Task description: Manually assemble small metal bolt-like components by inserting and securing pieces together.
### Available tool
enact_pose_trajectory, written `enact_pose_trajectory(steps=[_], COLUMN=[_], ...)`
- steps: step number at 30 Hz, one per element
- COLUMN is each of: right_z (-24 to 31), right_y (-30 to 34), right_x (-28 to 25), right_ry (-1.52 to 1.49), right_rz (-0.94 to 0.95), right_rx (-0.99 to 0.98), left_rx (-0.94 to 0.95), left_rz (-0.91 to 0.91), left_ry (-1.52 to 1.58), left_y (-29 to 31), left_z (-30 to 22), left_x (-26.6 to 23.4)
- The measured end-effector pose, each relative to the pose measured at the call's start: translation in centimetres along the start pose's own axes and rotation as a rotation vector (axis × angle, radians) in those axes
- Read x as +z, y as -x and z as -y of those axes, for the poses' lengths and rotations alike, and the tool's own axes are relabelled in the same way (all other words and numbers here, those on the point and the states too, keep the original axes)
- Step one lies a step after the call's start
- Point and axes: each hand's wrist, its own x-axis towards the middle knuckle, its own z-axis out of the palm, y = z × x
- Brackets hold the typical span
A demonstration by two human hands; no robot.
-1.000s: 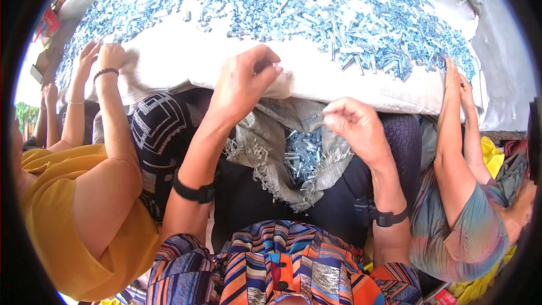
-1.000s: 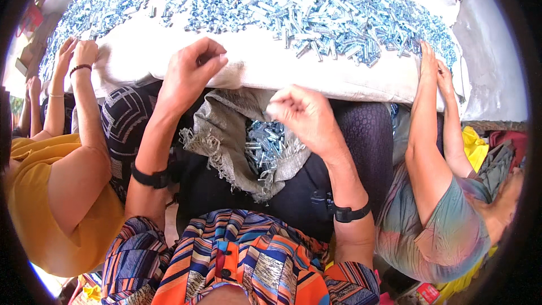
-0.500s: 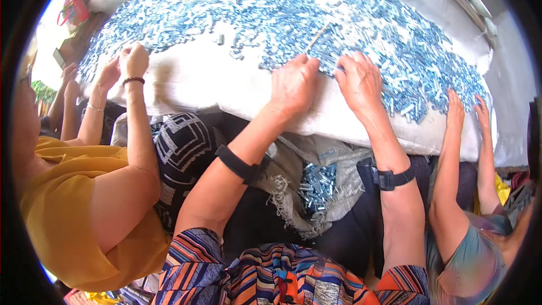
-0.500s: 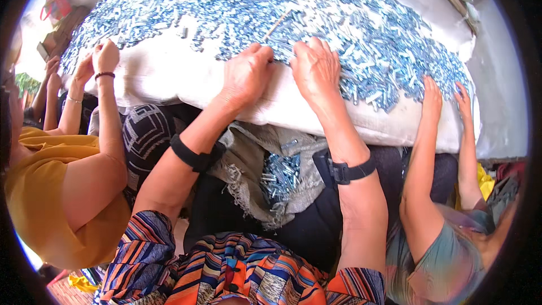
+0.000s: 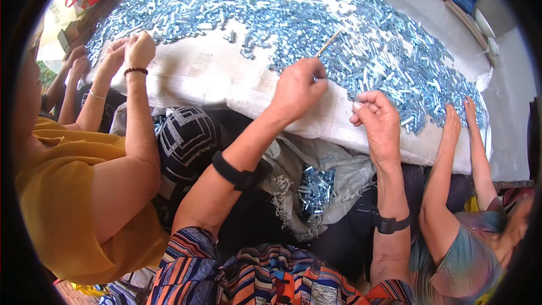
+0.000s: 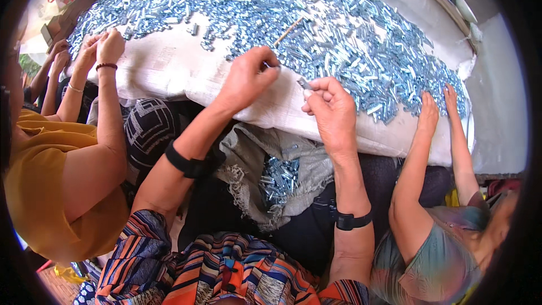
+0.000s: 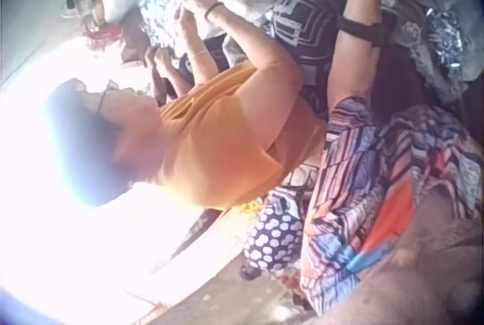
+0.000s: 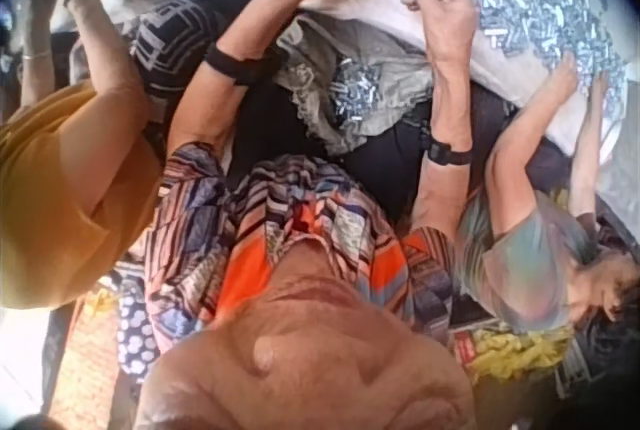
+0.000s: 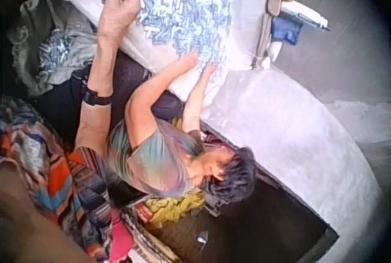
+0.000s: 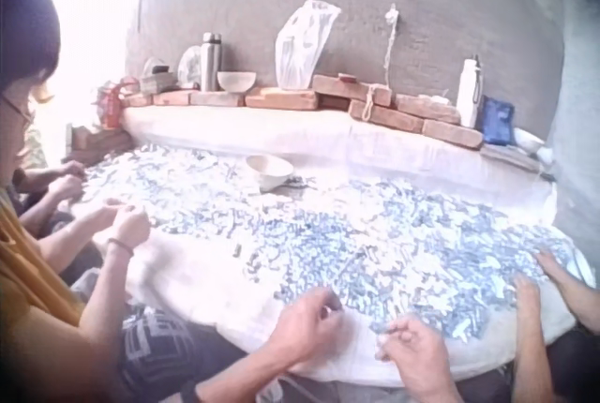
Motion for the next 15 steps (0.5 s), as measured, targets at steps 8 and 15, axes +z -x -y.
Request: enact_pose_trajectory(steps=[8,15], right_z=[-1.3,-1.1], right_y=[2.9,4.0], right_x=[0.6,1.0], right_ry=[-0.215,-0.144], right_rz=[0.053,0.087], right_rx=[0.049,0.003], left_rx=[-0.399,-0.513], left_rz=[0.276,0.29], left_ry=[0.621,0.966], left_y=[3.9,6.2], left_z=[-2.6,-3.3], left_x=[-1.8,-2.1])
